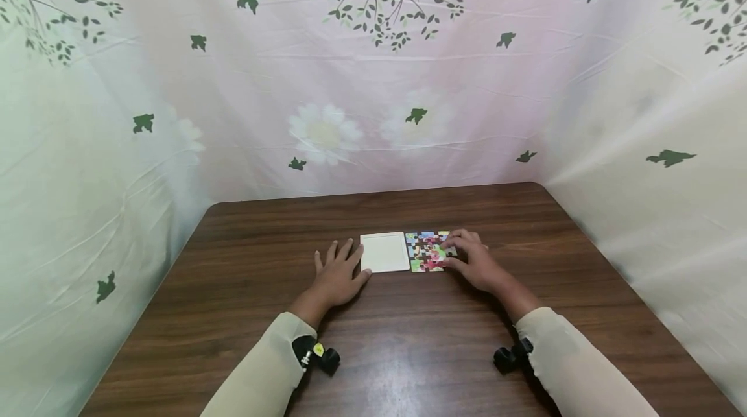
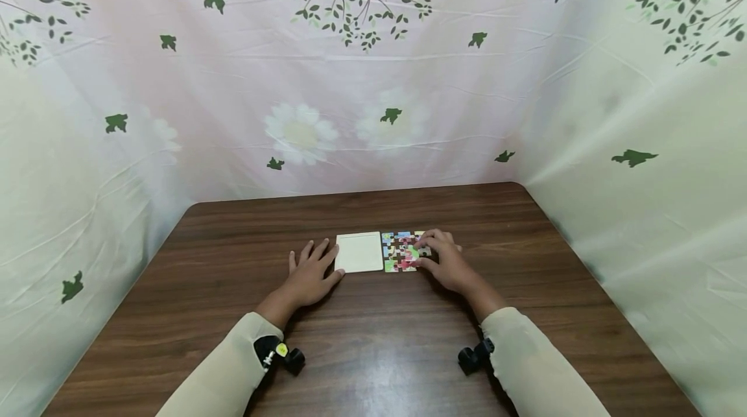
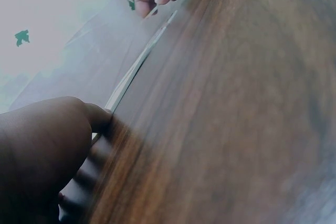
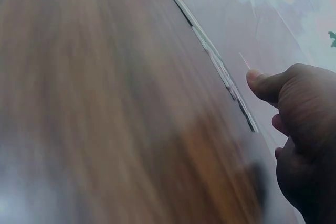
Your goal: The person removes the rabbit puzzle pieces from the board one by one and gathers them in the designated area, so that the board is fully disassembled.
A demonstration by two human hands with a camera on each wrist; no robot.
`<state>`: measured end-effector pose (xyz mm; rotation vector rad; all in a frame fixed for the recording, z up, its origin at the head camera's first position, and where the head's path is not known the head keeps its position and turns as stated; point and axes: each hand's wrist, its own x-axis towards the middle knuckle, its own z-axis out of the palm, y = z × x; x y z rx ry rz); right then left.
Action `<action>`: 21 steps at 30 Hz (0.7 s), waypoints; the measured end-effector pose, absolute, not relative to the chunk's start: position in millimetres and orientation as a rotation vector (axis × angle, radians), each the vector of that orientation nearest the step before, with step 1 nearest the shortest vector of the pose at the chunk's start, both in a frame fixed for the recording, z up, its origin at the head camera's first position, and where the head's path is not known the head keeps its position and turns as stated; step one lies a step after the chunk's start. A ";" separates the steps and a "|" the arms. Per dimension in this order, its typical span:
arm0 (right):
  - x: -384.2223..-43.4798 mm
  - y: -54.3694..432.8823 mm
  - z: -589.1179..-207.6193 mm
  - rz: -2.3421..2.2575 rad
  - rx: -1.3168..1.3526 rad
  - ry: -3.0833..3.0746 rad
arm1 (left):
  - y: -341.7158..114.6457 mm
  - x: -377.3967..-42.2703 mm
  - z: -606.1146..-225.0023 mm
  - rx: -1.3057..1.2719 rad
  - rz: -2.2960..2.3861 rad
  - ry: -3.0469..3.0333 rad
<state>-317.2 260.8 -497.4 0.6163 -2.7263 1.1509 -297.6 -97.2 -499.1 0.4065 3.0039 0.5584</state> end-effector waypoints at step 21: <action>-328.8 296.3 -498.3 1.177 0.569 -2.835 | -91.6 -307.4 -499.7 0.360 0.549 3.018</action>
